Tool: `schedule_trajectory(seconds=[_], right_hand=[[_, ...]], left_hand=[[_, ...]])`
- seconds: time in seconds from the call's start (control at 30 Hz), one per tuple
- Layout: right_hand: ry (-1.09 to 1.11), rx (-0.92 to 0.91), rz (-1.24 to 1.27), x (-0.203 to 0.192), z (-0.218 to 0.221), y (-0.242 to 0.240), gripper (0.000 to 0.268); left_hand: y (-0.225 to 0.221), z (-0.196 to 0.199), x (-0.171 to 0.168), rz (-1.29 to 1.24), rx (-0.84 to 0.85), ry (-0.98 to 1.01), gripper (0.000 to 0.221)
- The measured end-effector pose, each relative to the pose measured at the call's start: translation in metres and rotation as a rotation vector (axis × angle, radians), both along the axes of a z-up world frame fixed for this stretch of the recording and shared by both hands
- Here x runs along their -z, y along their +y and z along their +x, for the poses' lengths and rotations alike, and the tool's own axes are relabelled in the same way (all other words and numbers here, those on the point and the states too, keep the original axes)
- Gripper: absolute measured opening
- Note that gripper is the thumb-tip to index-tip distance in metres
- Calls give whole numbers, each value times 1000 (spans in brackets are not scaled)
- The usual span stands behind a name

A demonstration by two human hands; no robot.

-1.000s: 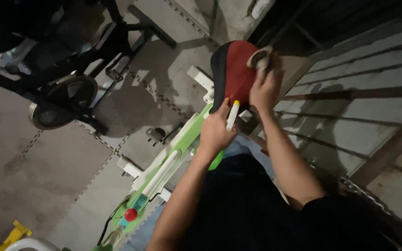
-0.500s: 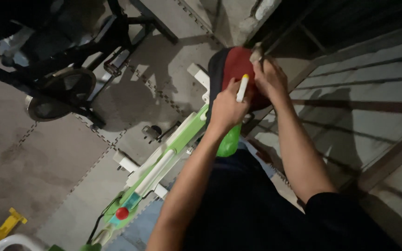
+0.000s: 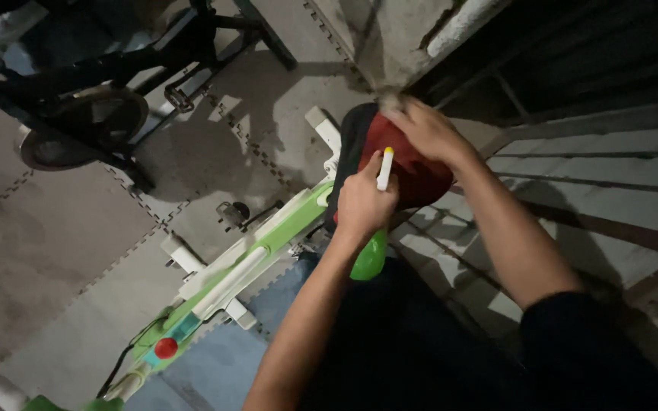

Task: The person cleans a green and white stationary bicycle by spraying a cleaning solution from a bottle and wiping the frame, seat, and handlebars with a cloth. The person moves around the bike to clean different sections, including the base and the seat post.

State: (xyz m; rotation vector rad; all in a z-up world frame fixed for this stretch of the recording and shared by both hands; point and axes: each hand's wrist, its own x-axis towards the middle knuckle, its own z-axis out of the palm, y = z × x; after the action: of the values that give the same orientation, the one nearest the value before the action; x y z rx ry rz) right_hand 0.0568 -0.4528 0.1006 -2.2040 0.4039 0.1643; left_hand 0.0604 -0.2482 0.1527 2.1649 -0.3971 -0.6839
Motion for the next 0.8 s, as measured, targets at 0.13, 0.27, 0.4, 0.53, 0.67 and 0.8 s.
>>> schedule_trajectory(seconds=[0.13,0.27,0.4,0.53,0.67,0.8], right_hand=[[-28,79,82,12,-63,-5,57],[34,213,82,12,-46,3,55],[-30,0,-45,9,20,13,48],[-68,-196,-228,0,53,51,46],[-198,-643,-685,-3,14,97,30],[-321,-683,-427,-5,-15,113,34]], left_hand=[[3,1,-9,-37,-29,35,55],[9,-2,-5,-79,-10,15,53],[28,-3,3,-308,-58,-23,41],[66,2,0,-241,-72,18,31],[104,9,-3,-326,-126,-42,25],[126,15,-17,-388,-144,-91,32]])
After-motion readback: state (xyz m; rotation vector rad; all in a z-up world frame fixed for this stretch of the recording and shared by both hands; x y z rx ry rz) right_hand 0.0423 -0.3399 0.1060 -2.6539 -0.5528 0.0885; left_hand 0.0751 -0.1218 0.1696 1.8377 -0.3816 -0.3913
